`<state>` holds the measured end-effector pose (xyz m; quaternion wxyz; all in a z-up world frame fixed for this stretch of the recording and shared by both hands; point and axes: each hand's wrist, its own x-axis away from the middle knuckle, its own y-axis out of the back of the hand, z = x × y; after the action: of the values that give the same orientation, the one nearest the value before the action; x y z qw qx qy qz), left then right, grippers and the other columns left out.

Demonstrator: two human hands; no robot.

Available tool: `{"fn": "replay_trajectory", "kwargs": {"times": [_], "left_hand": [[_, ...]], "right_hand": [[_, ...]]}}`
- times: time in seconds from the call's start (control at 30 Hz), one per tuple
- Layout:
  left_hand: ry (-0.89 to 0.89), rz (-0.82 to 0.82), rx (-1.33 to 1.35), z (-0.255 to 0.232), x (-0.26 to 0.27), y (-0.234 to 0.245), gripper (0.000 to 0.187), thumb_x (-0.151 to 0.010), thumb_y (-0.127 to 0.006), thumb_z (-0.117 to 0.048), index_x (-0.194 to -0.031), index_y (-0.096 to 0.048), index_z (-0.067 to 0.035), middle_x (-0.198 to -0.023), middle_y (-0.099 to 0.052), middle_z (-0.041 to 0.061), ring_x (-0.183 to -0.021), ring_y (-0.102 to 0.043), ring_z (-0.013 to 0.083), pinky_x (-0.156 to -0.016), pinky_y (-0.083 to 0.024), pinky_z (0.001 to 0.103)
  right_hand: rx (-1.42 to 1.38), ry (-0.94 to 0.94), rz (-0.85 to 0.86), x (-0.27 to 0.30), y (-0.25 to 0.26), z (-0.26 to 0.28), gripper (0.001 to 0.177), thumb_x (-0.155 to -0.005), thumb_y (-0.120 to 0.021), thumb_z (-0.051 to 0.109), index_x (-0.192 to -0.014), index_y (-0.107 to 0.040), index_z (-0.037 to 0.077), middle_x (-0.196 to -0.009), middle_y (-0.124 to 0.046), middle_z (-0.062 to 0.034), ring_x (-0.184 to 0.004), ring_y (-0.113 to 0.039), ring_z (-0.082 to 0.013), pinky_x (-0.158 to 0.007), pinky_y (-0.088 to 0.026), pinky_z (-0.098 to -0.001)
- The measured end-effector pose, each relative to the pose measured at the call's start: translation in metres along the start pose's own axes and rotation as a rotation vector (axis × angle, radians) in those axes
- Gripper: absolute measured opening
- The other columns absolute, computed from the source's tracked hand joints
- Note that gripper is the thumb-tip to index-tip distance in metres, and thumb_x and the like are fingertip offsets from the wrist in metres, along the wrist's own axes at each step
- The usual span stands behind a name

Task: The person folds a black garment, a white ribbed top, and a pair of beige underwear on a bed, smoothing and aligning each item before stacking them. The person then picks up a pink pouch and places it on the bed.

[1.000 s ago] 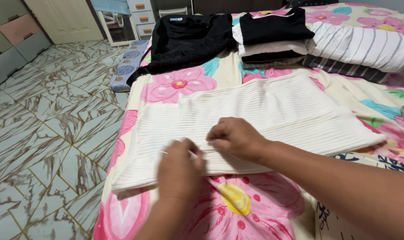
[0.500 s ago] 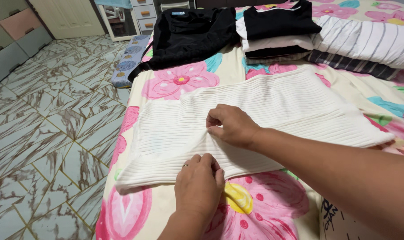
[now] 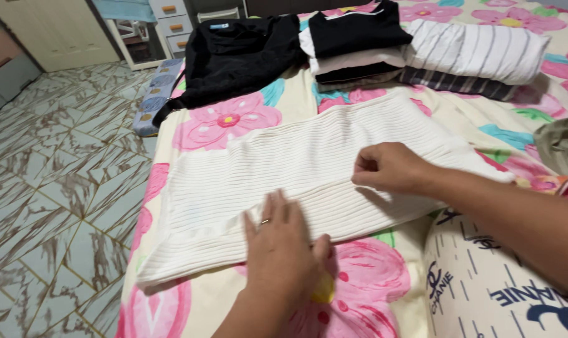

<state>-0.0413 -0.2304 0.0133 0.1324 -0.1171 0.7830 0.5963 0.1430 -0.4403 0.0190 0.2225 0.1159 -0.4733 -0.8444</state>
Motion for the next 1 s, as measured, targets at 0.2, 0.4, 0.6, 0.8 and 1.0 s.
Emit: {"fn": "replay_trajectory", "kwargs": {"times": [0.2,0.4,0.6,0.8,1.0], "left_hand": [[-0.175,0.084,0.207,-0.035,-0.011,-0.013,0.017,-0.084,-0.071,-0.022,-0.095,-0.070,-0.011,-0.108,-0.064,0.013,-0.110,-0.057,0.0333,-0.094,-0.045,0.050],[-0.249,0.158,0.208,-0.056,-0.035,-0.031,0.020,-0.079,-0.073,-0.021,-0.096,-0.071,-0.010,-0.104,-0.065,0.013,-0.105,-0.060,0.0350,-0.088,-0.047,0.050],[-0.229,0.183,0.196,-0.070,-0.051,-0.051,0.023,-0.080,-0.072,-0.025,-0.096,-0.069,-0.009,-0.103,-0.067,0.015,-0.098,-0.065,0.0347,-0.083,-0.053,0.049],[-0.152,0.251,0.223,-0.073,-0.062,-0.061,0.019,-0.088,-0.065,-0.023,-0.097,-0.068,-0.007,-0.103,-0.067,0.017,-0.095,-0.066,0.0372,-0.083,-0.054,0.049],[-0.131,0.320,0.260,-0.079,-0.067,-0.047,0.016,-0.082,-0.072,-0.020,-0.094,-0.071,-0.010,-0.103,-0.069,0.014,-0.099,-0.066,0.0358,-0.085,-0.054,0.048]], "right_hand": [[0.309,-0.169,0.050,-0.008,0.043,-0.082,0.036,-0.078,-0.078,0.029,-0.110,-0.077,0.012,-0.103,-0.078,-0.0087,-0.095,-0.074,-0.0224,-0.087,-0.057,-0.0354],[0.567,-0.074,0.185,-0.014,0.087,-0.125,0.063,-0.068,-0.085,0.038,-0.125,-0.071,0.014,-0.113,-0.073,-0.0109,-0.106,-0.069,-0.0269,-0.094,-0.055,-0.0374],[0.032,-0.374,0.103,-0.010,0.121,-0.147,0.056,-0.071,-0.086,0.033,-0.119,-0.077,0.005,-0.111,-0.077,-0.0161,-0.101,-0.073,-0.0286,-0.085,-0.056,-0.0368],[-0.407,-0.586,0.062,0.020,0.103,-0.161,0.064,-0.080,-0.091,0.032,-0.126,-0.067,-0.006,-0.110,-0.073,-0.0260,-0.089,-0.070,-0.0334,-0.076,-0.056,-0.0538],[-0.379,-0.731,-0.144,0.052,0.088,-0.145,0.054,-0.081,-0.078,0.040,-0.124,-0.074,0.005,-0.100,-0.076,-0.0169,-0.083,-0.071,-0.0300,-0.067,-0.060,-0.0494]]}}
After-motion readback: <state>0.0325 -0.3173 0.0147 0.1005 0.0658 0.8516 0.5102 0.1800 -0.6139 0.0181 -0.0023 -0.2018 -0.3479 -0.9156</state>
